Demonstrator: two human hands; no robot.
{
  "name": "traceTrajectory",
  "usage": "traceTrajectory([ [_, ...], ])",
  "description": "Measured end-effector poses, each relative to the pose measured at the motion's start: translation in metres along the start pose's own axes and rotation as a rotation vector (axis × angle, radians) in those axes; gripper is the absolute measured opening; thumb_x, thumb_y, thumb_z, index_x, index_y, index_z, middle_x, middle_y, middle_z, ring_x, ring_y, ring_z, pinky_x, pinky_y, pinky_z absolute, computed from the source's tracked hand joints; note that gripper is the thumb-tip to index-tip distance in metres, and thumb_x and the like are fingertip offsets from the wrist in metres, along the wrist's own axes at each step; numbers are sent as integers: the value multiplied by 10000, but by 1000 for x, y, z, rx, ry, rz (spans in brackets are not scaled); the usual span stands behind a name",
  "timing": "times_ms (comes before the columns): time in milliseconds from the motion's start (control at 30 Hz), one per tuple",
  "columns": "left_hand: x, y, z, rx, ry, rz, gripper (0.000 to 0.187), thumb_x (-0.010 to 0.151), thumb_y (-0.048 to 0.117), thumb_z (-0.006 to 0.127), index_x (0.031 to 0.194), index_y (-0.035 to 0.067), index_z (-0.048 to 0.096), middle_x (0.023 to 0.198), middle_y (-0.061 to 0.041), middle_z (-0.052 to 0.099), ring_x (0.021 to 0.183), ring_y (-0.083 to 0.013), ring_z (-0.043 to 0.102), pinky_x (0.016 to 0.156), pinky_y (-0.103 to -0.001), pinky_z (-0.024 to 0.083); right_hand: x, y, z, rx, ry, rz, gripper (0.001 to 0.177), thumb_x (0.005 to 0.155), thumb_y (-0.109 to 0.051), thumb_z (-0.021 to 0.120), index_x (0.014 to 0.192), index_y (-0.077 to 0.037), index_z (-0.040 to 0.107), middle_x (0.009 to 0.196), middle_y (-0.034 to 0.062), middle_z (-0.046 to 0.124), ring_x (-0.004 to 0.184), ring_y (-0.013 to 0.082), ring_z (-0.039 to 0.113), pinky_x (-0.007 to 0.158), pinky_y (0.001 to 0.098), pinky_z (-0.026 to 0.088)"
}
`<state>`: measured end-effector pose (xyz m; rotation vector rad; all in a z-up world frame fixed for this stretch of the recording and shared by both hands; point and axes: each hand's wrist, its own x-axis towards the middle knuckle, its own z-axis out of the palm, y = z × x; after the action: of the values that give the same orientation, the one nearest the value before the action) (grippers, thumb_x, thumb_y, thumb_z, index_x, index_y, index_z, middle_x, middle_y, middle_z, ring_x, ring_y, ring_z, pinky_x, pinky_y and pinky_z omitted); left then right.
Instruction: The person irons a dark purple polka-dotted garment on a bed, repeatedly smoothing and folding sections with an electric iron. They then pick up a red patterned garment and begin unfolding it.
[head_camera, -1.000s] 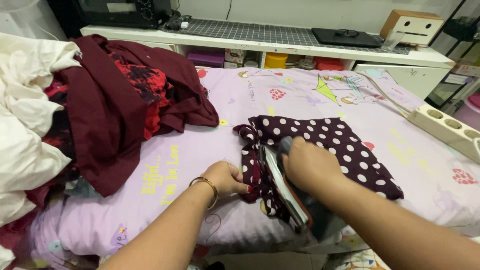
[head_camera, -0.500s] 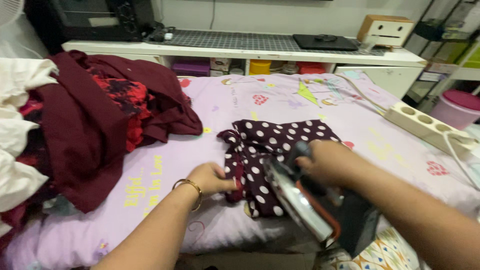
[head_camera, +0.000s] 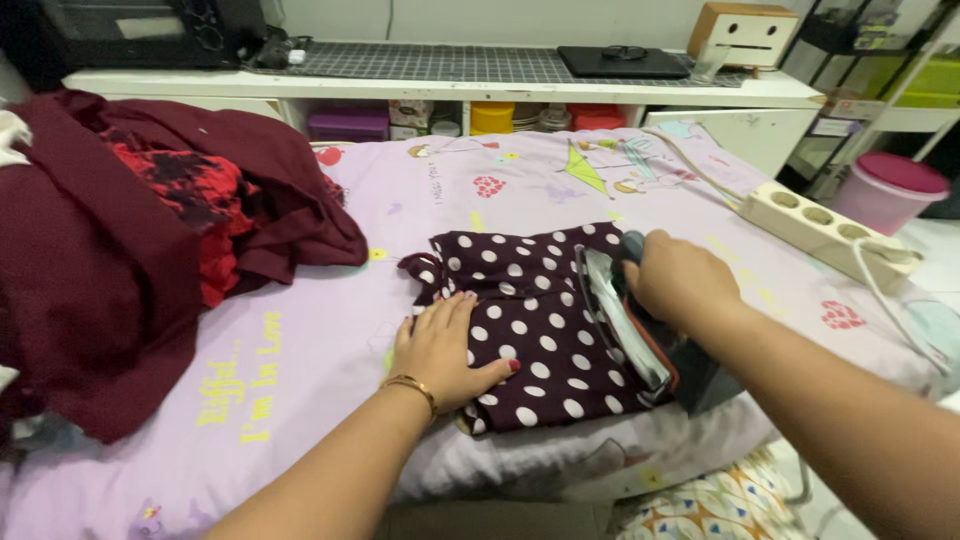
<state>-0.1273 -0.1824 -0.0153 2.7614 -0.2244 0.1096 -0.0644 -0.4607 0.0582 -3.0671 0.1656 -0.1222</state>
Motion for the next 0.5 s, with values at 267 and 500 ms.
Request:
traceTrajectory([
  [267, 38, -27, 19, -405, 330, -269, 548, 785, 410, 783, 1215, 97, 650, 1284, -139, 607, 1102, -302, 663, 963, -380, 537, 43, -15, -7, -70, -12, -17, 449, 946, -421, 650, 1130, -15, 709, 1084, 224, 742, 1017, 382, 726, 880, 478, 572],
  [500, 65, -24, 1, -321, 78, -536, 503, 788, 453, 795, 1205, 181, 726, 1238, -91, 698, 1177, -270, 661, 1014, -416, 512, 14, 20, -26, -85, -152, -65, 469, 921, -450, 664, 1104, -22, 711, 984, 227, 766, 893, 385, 764, 834, 475, 606],
])
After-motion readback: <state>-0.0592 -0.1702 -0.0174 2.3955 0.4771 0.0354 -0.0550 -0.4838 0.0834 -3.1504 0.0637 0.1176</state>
